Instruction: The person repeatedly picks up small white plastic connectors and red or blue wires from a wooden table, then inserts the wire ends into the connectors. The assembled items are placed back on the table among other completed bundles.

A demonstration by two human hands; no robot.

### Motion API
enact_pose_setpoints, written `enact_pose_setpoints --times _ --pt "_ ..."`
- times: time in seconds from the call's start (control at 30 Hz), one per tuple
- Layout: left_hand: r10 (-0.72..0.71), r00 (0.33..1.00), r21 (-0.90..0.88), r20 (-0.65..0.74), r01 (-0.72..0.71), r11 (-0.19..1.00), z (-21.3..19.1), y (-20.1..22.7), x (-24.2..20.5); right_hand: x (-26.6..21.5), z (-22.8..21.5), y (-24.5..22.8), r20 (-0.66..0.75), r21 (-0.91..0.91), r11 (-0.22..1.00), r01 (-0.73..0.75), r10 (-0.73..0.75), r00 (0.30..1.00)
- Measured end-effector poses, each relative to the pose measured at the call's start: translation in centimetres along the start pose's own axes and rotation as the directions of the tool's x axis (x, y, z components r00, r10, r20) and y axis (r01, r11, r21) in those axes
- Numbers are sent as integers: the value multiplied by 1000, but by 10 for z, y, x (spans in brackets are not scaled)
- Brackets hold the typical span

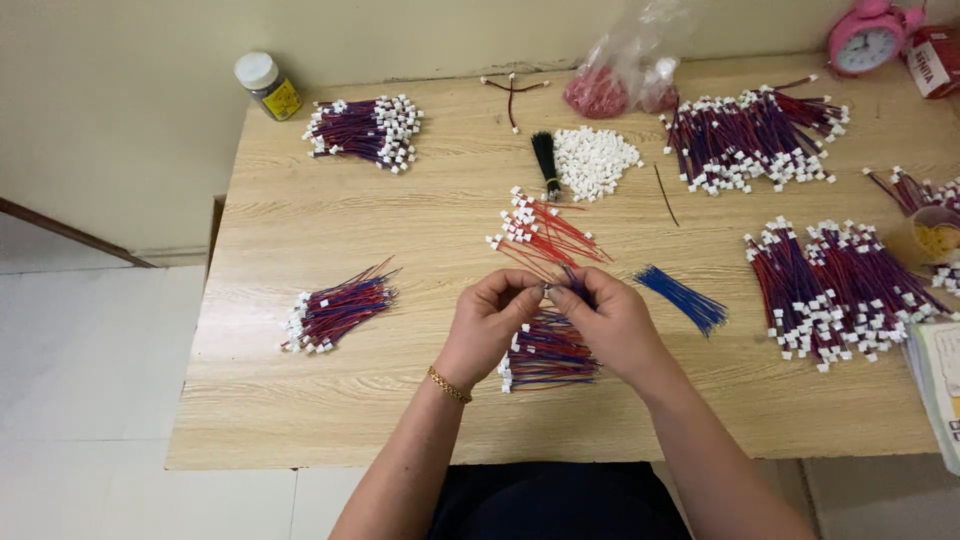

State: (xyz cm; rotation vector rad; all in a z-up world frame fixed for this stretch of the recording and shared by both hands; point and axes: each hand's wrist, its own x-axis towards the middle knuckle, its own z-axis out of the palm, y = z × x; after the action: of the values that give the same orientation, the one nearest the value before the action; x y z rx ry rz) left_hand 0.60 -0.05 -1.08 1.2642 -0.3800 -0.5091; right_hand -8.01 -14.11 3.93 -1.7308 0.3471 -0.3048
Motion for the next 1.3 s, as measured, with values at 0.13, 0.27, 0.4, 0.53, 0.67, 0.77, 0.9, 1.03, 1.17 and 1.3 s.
enact_pose_setpoints --times 0.13,0.27,0.4,0.53,0.67,0.77,0.9,1.03,1.17,1.3 --pt "-10 1000 -50 -6 9 999 4 9 -6 -2 3 -1 -10 145 989 -3 4 1000" --pt "-47 999 -175 -17 43 984 0 -1 -5 -2 5 -11 6 103 995 -3 2 1000" --pt "-89 996 -387 4 83 918 -1 -8 -6 0 4 -7 -41 -48 998 26 -28 999" --pt "-110 994 -446 19 107 889 -3 -13 -4 0 4 -11 -45 -59 998 24 -27 999" --pt "-127 991 -493 39 130 860 -4 -14 -4 1 5 -12 -58 -140 989 40 -48 997" --pt "-146 988 -507 40 146 849 -4 -14 -4 2 5 -17 -65 -198 979 41 -54 996" --pt "-166 985 -522 48 166 837 -5 -14 -3 1 5 -14 -67 -252 967 43 -62 996" --pt "-175 983 -519 54 177 836 -4 -13 -3 0 6 -18 -67 -232 972 28 -44 997" --pt "-161 987 -461 27 155 874 -3 -16 -3 -3 6 -24 -78 -285 958 18 -42 996" --pt "-132 991 -328 -1 125 936 -4 -27 2 0 5 -28 -57 -392 919 48 -76 996"
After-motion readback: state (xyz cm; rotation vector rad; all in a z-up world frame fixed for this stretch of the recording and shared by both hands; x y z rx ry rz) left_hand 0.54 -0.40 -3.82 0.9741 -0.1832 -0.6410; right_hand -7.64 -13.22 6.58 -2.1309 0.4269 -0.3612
